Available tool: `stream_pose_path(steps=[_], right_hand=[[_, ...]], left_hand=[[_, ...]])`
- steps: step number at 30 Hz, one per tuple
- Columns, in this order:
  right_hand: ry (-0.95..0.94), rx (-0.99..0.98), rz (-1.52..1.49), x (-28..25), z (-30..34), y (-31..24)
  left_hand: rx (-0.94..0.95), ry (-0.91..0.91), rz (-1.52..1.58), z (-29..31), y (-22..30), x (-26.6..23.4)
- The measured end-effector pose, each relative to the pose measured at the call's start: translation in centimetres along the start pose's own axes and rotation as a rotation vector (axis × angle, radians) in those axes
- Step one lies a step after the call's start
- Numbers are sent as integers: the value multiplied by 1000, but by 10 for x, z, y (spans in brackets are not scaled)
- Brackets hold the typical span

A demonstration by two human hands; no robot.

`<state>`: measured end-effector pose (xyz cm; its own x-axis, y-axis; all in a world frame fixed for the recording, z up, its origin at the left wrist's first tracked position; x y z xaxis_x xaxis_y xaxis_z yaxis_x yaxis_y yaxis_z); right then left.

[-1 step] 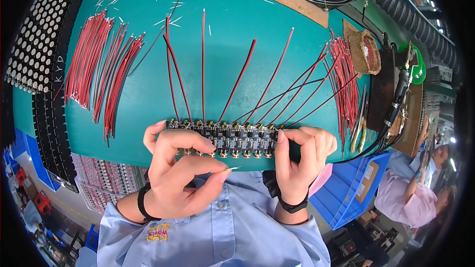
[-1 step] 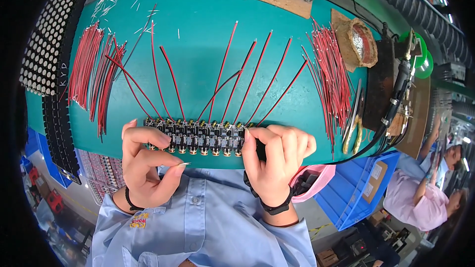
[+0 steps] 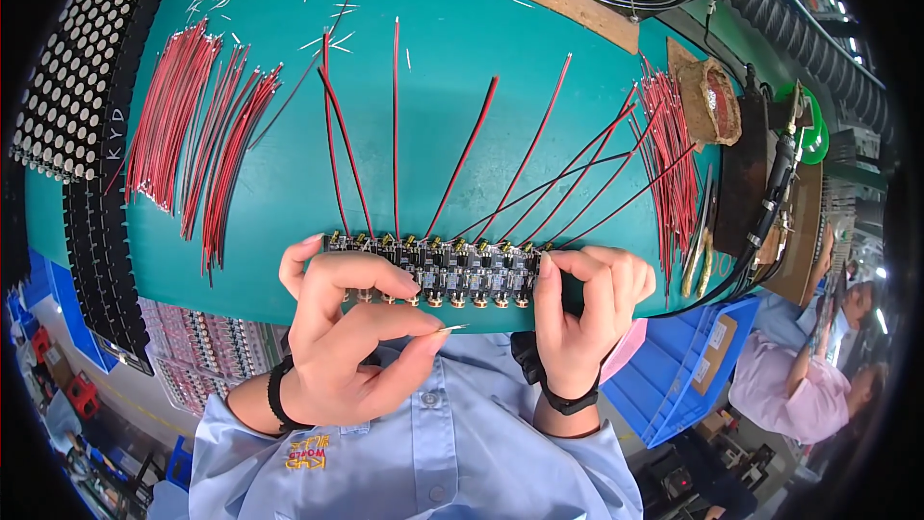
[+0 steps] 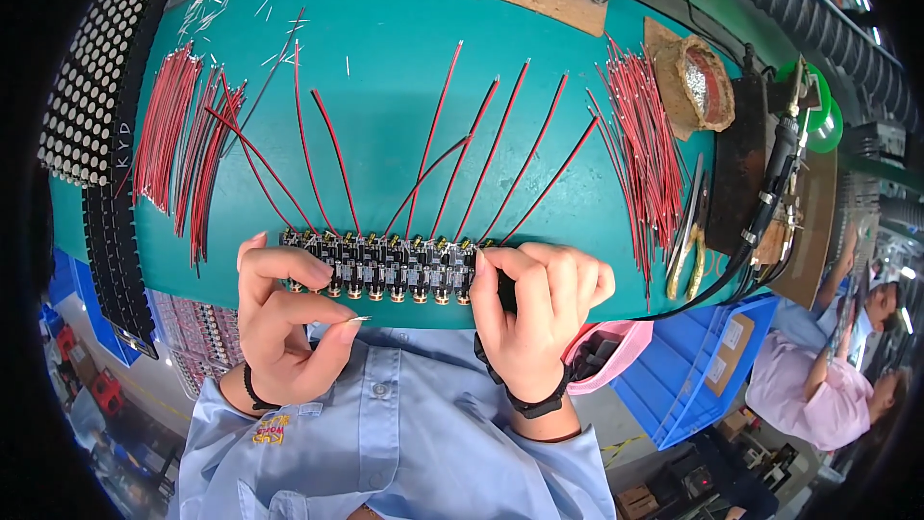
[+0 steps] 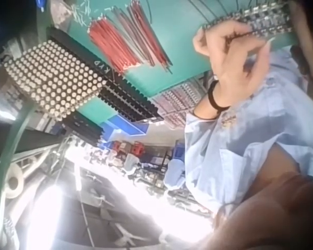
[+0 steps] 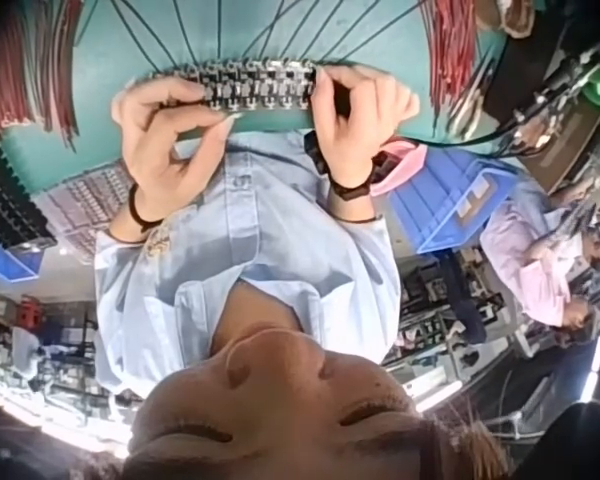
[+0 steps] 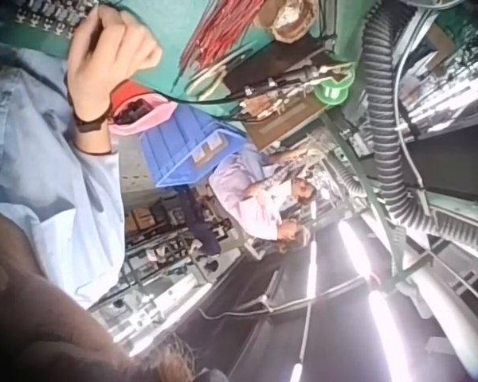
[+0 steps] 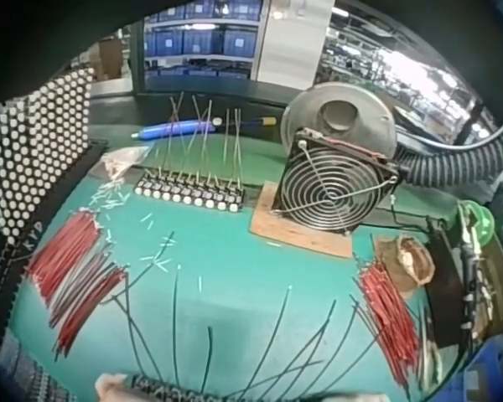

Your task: The person picks up red wires and inserts them into a circuit board by hand. They then remove small white components from a bag and insert them into the board before picking up more red wires to continue the assembly.

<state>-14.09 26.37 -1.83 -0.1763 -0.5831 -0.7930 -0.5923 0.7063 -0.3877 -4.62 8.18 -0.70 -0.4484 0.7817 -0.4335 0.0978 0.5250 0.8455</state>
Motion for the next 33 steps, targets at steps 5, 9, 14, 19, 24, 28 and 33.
stream_pose_path(steps=[5, 9, 14, 19, 24, 28, 33], right_hand=[[-1, -21, 25, 2, 0, -1], [-8, -9, 36, -5, -1, -4], [-78, 21, -254, -17, -3, -17], [-198, -76, -551, -13, -7, -30], [-193, -8, -662, -10, 0, -26], [-84, 48, -643, -12, 3, -11], [84, 85, -143, -13, 6, 11]], left_hand=[[-2, -9, -2, 0, 0, 0], [9, -23, 0, -2, 2, 2], [26, -37, 3, -2, 4, 4], [42, -56, 10, -2, 6, 7], [46, -51, 28, -1, 6, 5], [51, -54, 20, -2, 5, 2], [61, -88, -17, -2, 3, -1]])
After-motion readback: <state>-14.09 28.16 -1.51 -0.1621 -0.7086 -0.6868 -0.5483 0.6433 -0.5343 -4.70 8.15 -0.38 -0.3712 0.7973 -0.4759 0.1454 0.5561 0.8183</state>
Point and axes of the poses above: each hand's wrist, its own z-axis away from the middle knuckle, its own x-axis out of the palm, y = z × x, the point moved 2 cm from there along -z, towards the middle knuckle, and after that the axes turned 4 degrees about y, right-handed, at the moved point
